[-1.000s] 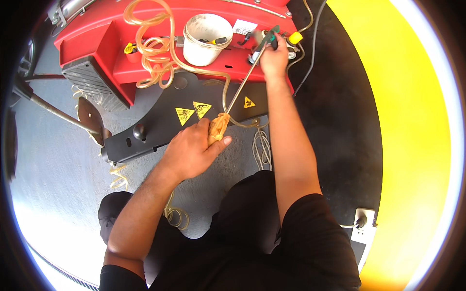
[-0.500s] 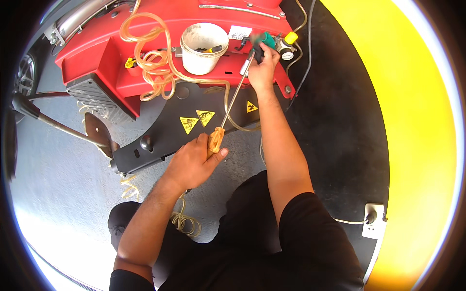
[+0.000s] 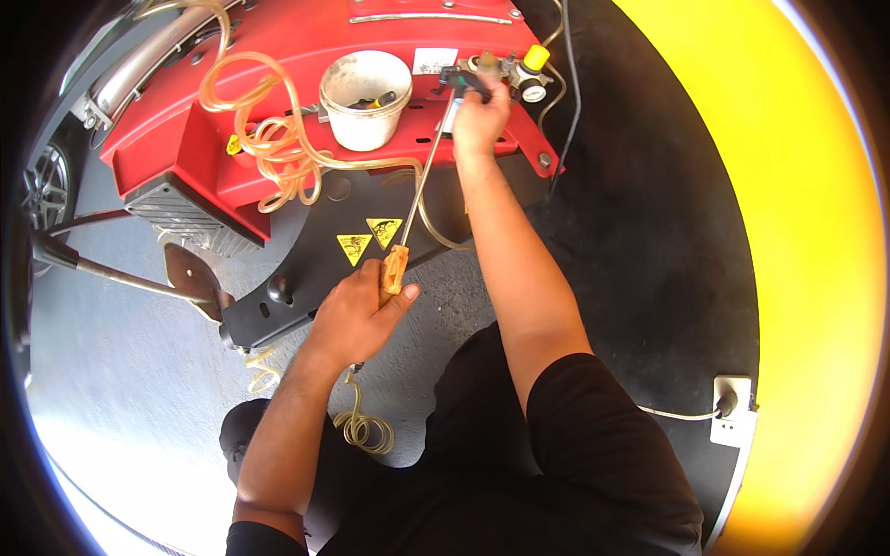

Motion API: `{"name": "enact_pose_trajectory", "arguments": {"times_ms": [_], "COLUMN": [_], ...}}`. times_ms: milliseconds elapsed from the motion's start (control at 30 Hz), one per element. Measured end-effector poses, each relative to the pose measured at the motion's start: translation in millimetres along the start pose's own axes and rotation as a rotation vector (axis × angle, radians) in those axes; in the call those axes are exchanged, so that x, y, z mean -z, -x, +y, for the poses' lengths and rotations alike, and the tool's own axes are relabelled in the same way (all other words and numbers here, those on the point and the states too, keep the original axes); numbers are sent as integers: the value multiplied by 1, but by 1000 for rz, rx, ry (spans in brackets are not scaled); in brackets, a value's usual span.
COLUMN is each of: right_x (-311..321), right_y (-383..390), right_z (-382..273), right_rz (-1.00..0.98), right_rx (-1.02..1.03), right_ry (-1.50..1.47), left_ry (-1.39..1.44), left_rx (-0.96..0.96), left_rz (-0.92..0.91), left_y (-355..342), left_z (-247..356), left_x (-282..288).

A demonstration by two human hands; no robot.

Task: The person wipes a red machine with a cloth, adjusts various knobs and valves, and wipes different sections of the equipment. They move around the machine to clean and check the upper components.

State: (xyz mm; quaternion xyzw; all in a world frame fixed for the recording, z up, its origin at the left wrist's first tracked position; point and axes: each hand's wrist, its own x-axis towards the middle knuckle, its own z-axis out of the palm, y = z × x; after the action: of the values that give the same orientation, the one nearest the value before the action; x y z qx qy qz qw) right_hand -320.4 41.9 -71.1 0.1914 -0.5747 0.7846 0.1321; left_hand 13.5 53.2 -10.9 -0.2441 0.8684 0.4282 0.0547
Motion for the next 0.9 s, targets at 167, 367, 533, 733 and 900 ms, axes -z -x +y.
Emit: {"name": "enact_pose_trajectory", "arguments": {"times_ms": [167, 367, 533, 733, 900], "right_x": [14, 15, 25, 33, 38], "right_y": [7, -11, -25, 12, -10], "right_z": [10, -11, 5, 23, 3], "right_rz": [152, 252, -29, -162, 185], "right_rx": [-538, -130, 61, -480, -473], "right_ry": [-194, -231, 189, -97, -329], "left_ry": [16, 13, 12, 54, 25], "left_rx": [9, -69, -15, -62, -80], "left_rz": [-35, 50, -61, 28, 133], "left_y": [-4, -4, -6, -5, 4], "left_z": [3, -8, 3, -3, -3], "left_x": [-2, -9, -4, -15, -10]}}
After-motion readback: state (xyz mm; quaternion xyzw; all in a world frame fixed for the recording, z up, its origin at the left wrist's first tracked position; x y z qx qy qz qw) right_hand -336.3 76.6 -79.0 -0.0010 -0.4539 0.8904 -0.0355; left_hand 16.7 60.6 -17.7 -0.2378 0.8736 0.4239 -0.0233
